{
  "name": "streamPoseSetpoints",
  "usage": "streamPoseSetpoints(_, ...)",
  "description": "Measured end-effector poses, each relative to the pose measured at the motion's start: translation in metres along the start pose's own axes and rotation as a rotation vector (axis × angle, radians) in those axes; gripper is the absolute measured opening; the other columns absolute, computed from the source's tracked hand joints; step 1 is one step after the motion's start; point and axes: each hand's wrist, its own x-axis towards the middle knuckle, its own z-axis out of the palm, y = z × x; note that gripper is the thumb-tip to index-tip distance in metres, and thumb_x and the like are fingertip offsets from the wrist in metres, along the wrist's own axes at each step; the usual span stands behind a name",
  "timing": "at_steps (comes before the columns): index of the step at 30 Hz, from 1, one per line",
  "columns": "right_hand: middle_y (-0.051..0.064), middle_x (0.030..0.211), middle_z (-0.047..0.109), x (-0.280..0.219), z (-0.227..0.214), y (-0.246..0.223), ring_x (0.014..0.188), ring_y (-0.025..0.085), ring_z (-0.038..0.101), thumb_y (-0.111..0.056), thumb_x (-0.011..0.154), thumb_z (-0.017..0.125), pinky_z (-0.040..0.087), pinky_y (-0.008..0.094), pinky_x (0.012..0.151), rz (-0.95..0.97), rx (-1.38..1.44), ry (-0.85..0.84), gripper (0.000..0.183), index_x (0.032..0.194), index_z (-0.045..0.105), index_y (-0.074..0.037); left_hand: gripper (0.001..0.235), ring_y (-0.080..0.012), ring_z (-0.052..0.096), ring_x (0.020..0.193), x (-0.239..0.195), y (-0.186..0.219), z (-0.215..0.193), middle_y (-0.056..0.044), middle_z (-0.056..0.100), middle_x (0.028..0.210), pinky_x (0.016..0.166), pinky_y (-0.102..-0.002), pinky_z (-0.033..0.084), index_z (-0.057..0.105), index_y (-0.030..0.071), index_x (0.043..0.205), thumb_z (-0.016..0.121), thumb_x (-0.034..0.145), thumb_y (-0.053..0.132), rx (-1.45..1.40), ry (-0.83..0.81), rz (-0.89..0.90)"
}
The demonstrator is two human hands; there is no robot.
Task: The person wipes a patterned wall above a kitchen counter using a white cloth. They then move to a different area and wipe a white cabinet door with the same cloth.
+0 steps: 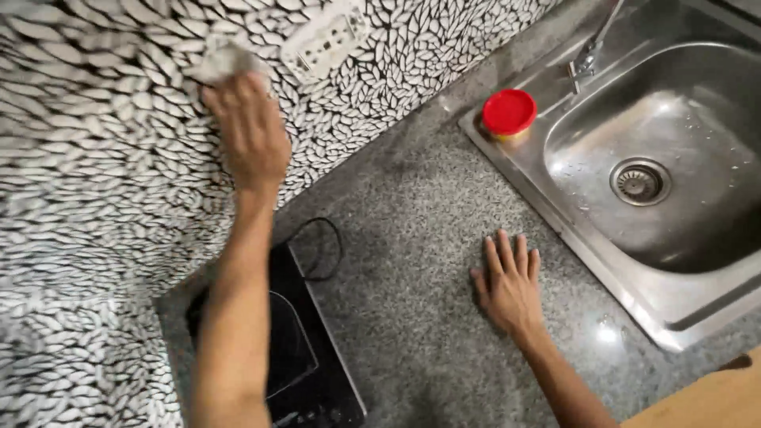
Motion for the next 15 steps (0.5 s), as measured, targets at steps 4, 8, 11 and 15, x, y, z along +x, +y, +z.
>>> streamPoseSetpoints(4, 0.01, 0.168, 0.04, 0.004, -0.027, -0.025, 0.155, 0.038, 0.033, -0.052, 0.104, 0.042, 0.024, 0.055, 0.126, 0.06, -0.224, -0.033, 0.065, 0.159, 0.045, -0.017, 0.043, -0.0447, 0.055, 0.13, -0.05, 0.077, 0.018, -0.025, 0.058, 0.139, 0.116, -0.059, 0.034, 0.051, -0.006, 0.145, 0.034, 0.109, 0.01, 0.055, 0.118, 0.139)
streamPoseSetpoints(8, 0.013, 0.17, 0.025, 0.007, -0.019, -0.018, 0.157, 0.04, 0.018, -0.055, 0.106, 0.027, 0.012, 0.056, 0.127, 0.058, -0.16, -0.102, 0.07, 0.162, 0.031, -0.014, 0.038, -0.0359, 0.055, 0.131, -0.083, 0.11, 0.036, -0.017, 0.059, 0.141, 0.121, -0.052, 0.032, 0.058, -0.001, 0.14, 0.039, 0.111, 0.012, -0.09, -0.011, 0.311)
streamPoseSetpoints(11, 0.016, 0.173, 0.014, 0.004, -0.018, -0.012, 0.159, 0.041, 0.006, -0.056, 0.107, 0.019, 0.003, 0.057, 0.127, 0.022, -0.087, -0.126, 0.074, 0.165, 0.021, -0.01, 0.044, -0.0213, 0.043, 0.148, -0.079, 0.096, 0.025, -0.006, 0.048, 0.159, 0.132, -0.044, 0.018, 0.05, 0.008, 0.155, 0.045, 0.113, 0.02, -0.004, -0.135, 0.424)
streamPoseSetpoints(15, 0.016, 0.173, 0.009, 0.008, -0.018, -0.014, 0.159, 0.04, 0.0, -0.057, 0.108, 0.013, -0.002, 0.057, 0.125, 0.047, -0.064, -0.195, 0.074, 0.165, 0.015, -0.009, 0.054, -0.0247, 0.003, 0.16, -0.045, 0.055, 0.001, -0.008, 0.007, 0.174, 0.133, -0.048, 0.006, 0.019, 0.012, 0.172, 0.038, 0.124, 0.029, 0.215, -0.206, 0.421)
